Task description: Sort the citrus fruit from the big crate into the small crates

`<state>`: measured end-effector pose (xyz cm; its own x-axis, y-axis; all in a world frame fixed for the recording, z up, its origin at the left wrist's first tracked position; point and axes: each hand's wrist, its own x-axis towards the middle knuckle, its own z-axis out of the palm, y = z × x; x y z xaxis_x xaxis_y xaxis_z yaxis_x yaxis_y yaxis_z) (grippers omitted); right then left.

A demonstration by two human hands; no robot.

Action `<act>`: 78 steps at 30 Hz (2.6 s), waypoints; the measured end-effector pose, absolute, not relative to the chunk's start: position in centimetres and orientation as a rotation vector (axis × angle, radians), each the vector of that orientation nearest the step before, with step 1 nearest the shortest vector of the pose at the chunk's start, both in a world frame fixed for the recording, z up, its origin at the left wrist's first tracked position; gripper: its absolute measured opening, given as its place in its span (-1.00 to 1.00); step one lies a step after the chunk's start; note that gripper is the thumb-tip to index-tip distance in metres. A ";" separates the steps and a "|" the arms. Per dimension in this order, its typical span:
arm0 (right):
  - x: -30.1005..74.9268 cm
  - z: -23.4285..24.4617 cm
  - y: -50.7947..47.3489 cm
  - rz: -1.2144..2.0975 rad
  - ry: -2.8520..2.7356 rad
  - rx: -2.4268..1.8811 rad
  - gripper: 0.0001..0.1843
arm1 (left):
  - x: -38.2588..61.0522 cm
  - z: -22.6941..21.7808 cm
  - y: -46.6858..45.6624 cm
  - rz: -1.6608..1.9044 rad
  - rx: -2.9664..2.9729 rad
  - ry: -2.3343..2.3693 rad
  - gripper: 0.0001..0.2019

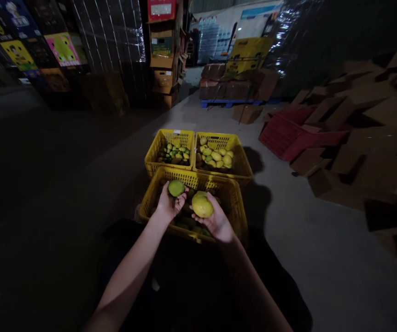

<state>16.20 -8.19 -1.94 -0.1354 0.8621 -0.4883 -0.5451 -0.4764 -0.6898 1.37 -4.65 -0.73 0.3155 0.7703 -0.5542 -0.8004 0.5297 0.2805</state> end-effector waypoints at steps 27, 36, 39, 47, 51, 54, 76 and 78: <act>15.9 -3.2 -7.9 0.171 -1.328 -1.184 -0.40 | 1.4 1.7 -7.5 1.649 1.379 1.022 -0.50; 15.6 -2.8 -8.3 0.126 -1.312 -1.016 -0.44 | 1.4 1.7 -8.0 1.637 1.445 0.946 -0.52; 15.8 -2.2 -8.4 0.313 -1.257 -0.953 -0.35 | 1.2 1.6 -7.7 1.636 1.484 0.966 -0.47; 17.0 -1.1 -8.7 1.101 -0.948 -0.863 -0.28 | 0.7 1.1 -7.2 1.517 1.050 0.661 -0.47; 17.1 -0.6 -8.8 1.267 -0.867 -0.733 -0.41 | 0.5 0.5 -6.9 1.444 0.693 0.599 -0.47; 17.2 -0.4 -8.9 1.383 -0.757 -0.703 -0.55 | 0.4 0.8 -6.8 1.371 0.530 0.574 -0.64; 16.3 -1.6 -8.4 1.741 -0.530 -0.559 -0.55 | 0.3 1.4 -6.2 1.098 0.321 0.668 -0.40; 16.5 -1.4 -8.3 1.735 -0.490 -0.551 -0.56 | 0.4 1.4 -6.2 1.080 0.308 0.669 -0.40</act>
<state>16.46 -8.35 -1.44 -0.1975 0.9747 -0.1046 -0.7758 -0.2206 -0.5911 0.41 -6.20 1.45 0.3021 0.8867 -0.3500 -0.7083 0.4545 0.5401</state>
